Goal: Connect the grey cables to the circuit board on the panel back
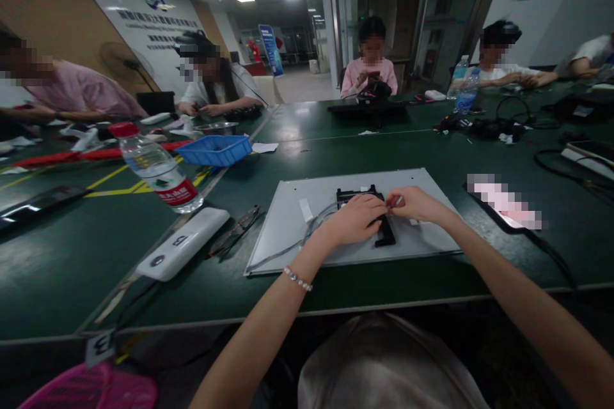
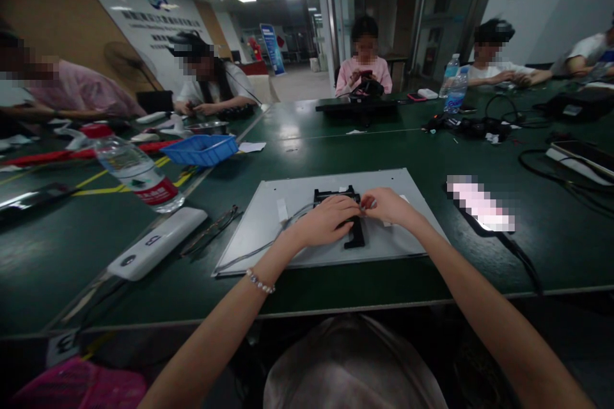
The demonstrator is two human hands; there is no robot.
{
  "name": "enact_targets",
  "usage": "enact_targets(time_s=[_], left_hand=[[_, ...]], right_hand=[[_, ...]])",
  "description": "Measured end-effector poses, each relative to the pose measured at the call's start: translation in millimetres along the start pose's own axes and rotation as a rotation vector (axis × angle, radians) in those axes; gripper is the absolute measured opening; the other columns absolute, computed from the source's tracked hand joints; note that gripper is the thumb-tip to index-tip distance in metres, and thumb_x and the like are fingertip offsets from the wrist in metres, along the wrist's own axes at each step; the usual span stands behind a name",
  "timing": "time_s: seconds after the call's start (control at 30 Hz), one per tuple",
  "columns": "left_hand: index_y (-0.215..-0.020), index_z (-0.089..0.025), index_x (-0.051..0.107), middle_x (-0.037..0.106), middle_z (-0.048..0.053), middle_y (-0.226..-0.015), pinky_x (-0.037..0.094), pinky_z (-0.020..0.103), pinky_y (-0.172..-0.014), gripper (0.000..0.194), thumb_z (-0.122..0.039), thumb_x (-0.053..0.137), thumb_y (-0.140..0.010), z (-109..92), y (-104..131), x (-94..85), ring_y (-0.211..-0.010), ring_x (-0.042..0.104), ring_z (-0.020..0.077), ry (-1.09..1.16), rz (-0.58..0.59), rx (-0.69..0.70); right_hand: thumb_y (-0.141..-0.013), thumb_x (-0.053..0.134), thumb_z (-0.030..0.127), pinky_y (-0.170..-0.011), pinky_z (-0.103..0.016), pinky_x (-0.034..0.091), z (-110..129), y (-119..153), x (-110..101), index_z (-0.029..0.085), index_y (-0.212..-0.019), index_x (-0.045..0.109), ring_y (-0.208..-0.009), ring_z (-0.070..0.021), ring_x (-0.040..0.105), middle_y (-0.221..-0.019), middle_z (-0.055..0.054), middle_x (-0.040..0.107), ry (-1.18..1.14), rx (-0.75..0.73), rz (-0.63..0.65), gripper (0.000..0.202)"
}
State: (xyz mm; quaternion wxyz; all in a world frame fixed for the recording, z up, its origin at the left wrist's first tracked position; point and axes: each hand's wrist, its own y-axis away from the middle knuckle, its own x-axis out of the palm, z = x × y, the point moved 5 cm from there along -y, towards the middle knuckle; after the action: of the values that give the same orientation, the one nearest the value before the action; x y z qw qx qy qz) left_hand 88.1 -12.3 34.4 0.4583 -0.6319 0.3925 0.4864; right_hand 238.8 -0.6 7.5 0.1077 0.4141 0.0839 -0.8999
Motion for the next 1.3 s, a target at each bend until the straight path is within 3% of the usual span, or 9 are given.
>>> enact_targets(time_s=[0.2,0.37,0.5,0.6,0.73,0.83,1.03,1.13,1.3], left_hand=[[-0.119,-0.018,0.053,0.056,0.009,-0.123,0.034,0.039,-0.105,0.032,-0.02,0.044,-0.089,0.2,1.4,-3.7,-0.119,0.048,0.0212,0.036,-0.03,-0.012],[-0.125,-0.018,0.051,0.053,0.009,-0.127,0.036,0.037,-0.105,0.034,-0.028,0.042,-0.093,10.2,4.2,-23.3,-0.119,0.047,0.0205,0.032,-0.102,-0.062],[-0.123,-0.017,0.053,0.055,0.01,-0.122,0.04,0.036,-0.099,0.035,-0.03,0.04,-0.094,41.7,18.4,-48.2,-0.113,0.052,0.0218,-0.058,-0.126,-0.249],[-0.12,-0.018,0.056,0.056,0.009,-0.117,0.044,0.034,-0.092,0.035,-0.033,0.043,-0.092,75.2,44.4,-61.0,-0.102,0.058,0.0217,-0.152,-0.098,-0.464],[-0.122,-0.018,0.055,0.055,0.01,-0.118,0.047,0.031,-0.082,0.04,-0.038,0.048,-0.087,113.2,88.1,-56.7,-0.085,0.061,0.0186,-0.136,-0.043,-0.661],[-0.119,-0.016,0.057,0.058,0.01,-0.113,0.047,0.031,-0.084,0.042,-0.037,0.052,-0.083,126.6,107.9,-44.2,-0.087,0.06,0.0185,-0.038,-0.065,-0.674],[-0.093,-0.018,0.067,0.065,0.003,-0.079,0.048,0.027,-0.069,0.026,-0.026,0.053,-0.074,132.7,114.9,-31.8,-0.07,0.06,0.0164,0.19,-0.076,-0.745],[-0.08,-0.018,0.066,0.064,0.002,-0.072,0.047,0.025,-0.064,0.018,-0.029,0.054,-0.072,132.7,118.3,-40.0,-0.064,0.059,0.0146,0.343,-0.131,-0.782],[-0.082,-0.014,0.064,0.063,0.003,-0.078,0.047,0.025,-0.062,0.027,-0.038,0.062,-0.07,120.5,125.0,-63.5,-0.062,0.056,0.0118,0.646,-0.301,-0.76]], right_hand=[[-0.077,0.057,0.024,-0.069,-0.028,0.048,1.5,3.6,-16.1,0.019,-0.085,0.069,-0.075,-0.0176,0.064,-0.085,-0.004,0.071,-0.046,-0.001,-0.062,0.015],[-0.079,0.056,0.028,-0.063,-0.028,0.047,-2.1,3.9,-26.4,0.018,-0.087,0.069,-0.07,-0.0177,0.064,-0.079,-0.004,0.07,-0.102,0.042,-0.116,0.018],[-0.08,0.056,0.029,-0.063,-0.027,0.047,2.8,4.3,-25.4,0.019,-0.086,0.069,-0.07,-0.0172,0.065,-0.078,-0.003,0.07,-0.099,0.025,-0.117,0.018],[-0.081,0.055,0.03,-0.068,-0.029,0.047,11.7,6.2,-22.0,0.02,-0.086,0.069,-0.073,-0.0175,0.064,-0.082,-0.003,0.071,-0.086,-0.013,-0.102,0.018],[-0.082,0.055,0.031,-0.071,-0.03,0.047,19.6,7.7,-16.1,0.02,-0.087,0.07,-0.076,-0.0183,0.064,-0.083,-0.004,0.071,-0.062,-0.037,-0.075,0.02],[-0.083,0.055,0.031,-0.07,-0.03,0.047,20.3,6.8,-11.4,0.02,-0.087,0.071,-0.076,-0.0189,0.064,-0.084,-0.005,0.072,-0.042,-0.034,-0.059,0.021],[-0.083,0.054,0.033,-0.074,-0.031,0.049,17.1,4.9,-5.1,0.02,-0.088,0.071,-0.081,-0.0202,0.065,-0.088,-0.005,0.072,-0.038,-0.033,-0.04,0.022],[-0.083,0.054,0.032,-0.073,-0.032,0.049,15.9,5.0,-5.8,0.019,-0.087,0.071,-0.076,-0.0199,0.065,-0.082,-0.005,0.072,-0.046,-0.035,-0.058,0.022],[-0.084,0.054,0.031,-0.071,-0.031,0.048,18.6,5.1,-8.7,0.018,-0.087,0.07,-0.073,-0.0187,0.064,-0.078,-0.004,0.071,-0.086,-0.048,-0.084,0.021]])
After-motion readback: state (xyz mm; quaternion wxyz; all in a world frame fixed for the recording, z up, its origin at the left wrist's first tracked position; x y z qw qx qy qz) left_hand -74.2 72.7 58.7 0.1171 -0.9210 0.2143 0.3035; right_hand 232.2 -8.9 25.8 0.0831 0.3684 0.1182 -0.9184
